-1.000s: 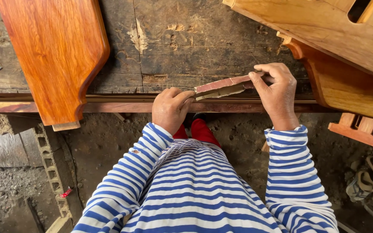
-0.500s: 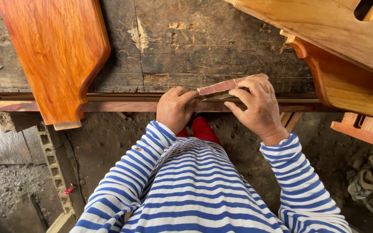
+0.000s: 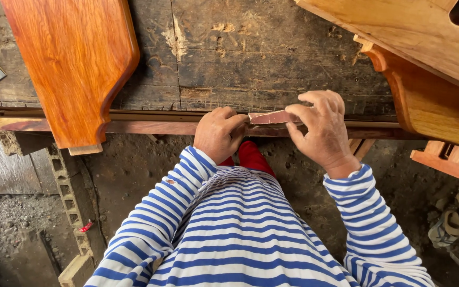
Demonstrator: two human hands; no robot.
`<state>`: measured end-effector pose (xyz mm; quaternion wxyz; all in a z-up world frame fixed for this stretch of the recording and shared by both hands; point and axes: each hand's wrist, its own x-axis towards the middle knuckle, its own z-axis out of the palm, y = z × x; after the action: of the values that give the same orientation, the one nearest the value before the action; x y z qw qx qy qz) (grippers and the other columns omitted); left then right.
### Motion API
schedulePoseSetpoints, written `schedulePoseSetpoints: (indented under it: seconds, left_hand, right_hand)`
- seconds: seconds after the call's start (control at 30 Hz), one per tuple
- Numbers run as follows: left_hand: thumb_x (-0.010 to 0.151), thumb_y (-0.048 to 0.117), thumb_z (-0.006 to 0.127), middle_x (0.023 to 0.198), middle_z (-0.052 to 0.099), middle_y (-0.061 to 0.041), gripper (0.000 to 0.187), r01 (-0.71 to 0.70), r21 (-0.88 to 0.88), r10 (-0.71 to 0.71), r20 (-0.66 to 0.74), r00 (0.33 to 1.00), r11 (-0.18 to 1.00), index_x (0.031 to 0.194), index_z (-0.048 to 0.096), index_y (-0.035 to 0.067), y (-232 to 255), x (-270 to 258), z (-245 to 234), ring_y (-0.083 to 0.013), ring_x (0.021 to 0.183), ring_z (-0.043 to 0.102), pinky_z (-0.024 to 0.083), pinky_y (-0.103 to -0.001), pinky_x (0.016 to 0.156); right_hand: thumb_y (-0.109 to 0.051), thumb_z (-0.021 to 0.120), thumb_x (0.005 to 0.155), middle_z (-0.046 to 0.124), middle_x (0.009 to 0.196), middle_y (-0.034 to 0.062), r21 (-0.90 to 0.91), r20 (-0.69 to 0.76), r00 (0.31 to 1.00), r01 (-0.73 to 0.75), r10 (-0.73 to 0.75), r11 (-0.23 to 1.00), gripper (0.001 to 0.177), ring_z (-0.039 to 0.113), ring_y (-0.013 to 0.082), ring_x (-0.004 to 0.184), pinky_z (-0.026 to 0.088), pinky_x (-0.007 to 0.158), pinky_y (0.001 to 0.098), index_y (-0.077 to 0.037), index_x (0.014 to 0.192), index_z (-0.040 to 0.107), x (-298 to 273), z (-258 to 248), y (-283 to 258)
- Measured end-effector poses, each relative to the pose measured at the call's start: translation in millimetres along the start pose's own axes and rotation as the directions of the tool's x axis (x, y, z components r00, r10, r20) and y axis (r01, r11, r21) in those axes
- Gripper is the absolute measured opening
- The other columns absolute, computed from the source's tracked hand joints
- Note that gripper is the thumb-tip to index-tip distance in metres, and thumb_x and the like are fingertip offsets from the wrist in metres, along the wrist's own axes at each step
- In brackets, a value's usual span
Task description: The person prepares a sanding block by wrapping sandpaper around a small piece of wood. They then use this block to sand the edges and surfaces of a wooden chair backrest, focusing on the slats and frame.
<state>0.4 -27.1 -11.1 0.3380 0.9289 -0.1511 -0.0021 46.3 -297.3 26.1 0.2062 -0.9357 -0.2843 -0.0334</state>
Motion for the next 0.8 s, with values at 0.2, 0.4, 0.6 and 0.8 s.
schedulePoseSetpoints:
  seconds: [0.2, 0.4, 0.6, 0.8]
  left_hand:
    - [0.085, 0.021, 0.073, 0.082, 0.059, -0.001, 0.016, 0.017, -0.022, -0.016, 0.043, 0.999, 1.000, 0.101, 0.073, 0.022, -1.7, -1.0, 1.8, -0.0272, 0.078, 0.066, 0.055, -0.039, 0.068]
    - [0.085, 0.022, 0.073, 0.087, 0.061, -0.002, 0.021, 0.034, -0.036, -0.033, 0.019, 0.999, 0.999, 0.105, 0.071, 0.024, -1.0, 4.1, -1.0, -0.0284, 0.083, 0.067, 0.057, -0.040, 0.072]
    - [0.087, 0.019, 0.074, 0.087, 0.062, -0.002, 0.016, 0.057, 0.007, -0.057, -0.061, 0.997, 0.998, 0.103, 0.073, 0.023, -3.8, 30.8, -23.2, -0.0278, 0.082, 0.067, 0.057, -0.040, 0.070]
    - [0.095, 0.019, 0.069, 0.086, 0.063, -0.011, 0.015, 0.051, 0.022, -0.050, -0.041, 0.998, 0.998, 0.107, 0.076, 0.013, -10.9, 41.7, -23.8, -0.0342, 0.075, 0.061, 0.048, -0.048, 0.058]
  right_hand:
    - [-0.030, 0.087, 0.078, 0.052, 0.121, 0.0017, -0.007, 0.041, 0.999, 0.025, -0.025, 1.000, 0.039, 0.050, 0.0258, 0.126, 0.037, 0.114, 0.0511, -0.022, 0.111, 0.068, -8.6, -0.4, -12.4]
    - [-0.025, 0.081, 0.093, 0.064, 0.095, -0.0063, -0.049, 0.014, 0.999, 0.043, -0.043, 0.998, 0.006, 0.060, 0.0166, 0.102, 0.047, 0.104, 0.0410, -0.024, 0.096, 0.076, 9.8, 3.1, 9.3]
    - [-0.013, 0.072, 0.102, 0.066, 0.092, 0.0022, 0.148, 0.003, 0.999, 0.050, -0.051, 0.988, 0.008, 0.061, 0.0243, 0.098, 0.049, 0.098, 0.0443, -0.016, 0.106, 0.078, 52.9, 14.2, 31.1]
    - [-0.002, 0.081, 0.095, 0.061, 0.103, 0.0112, 0.203, -0.071, 0.993, 0.112, -0.100, 0.973, 0.015, 0.055, 0.0297, 0.099, 0.043, 0.097, 0.0459, -0.004, 0.109, 0.076, 81.2, 3.9, 12.2]
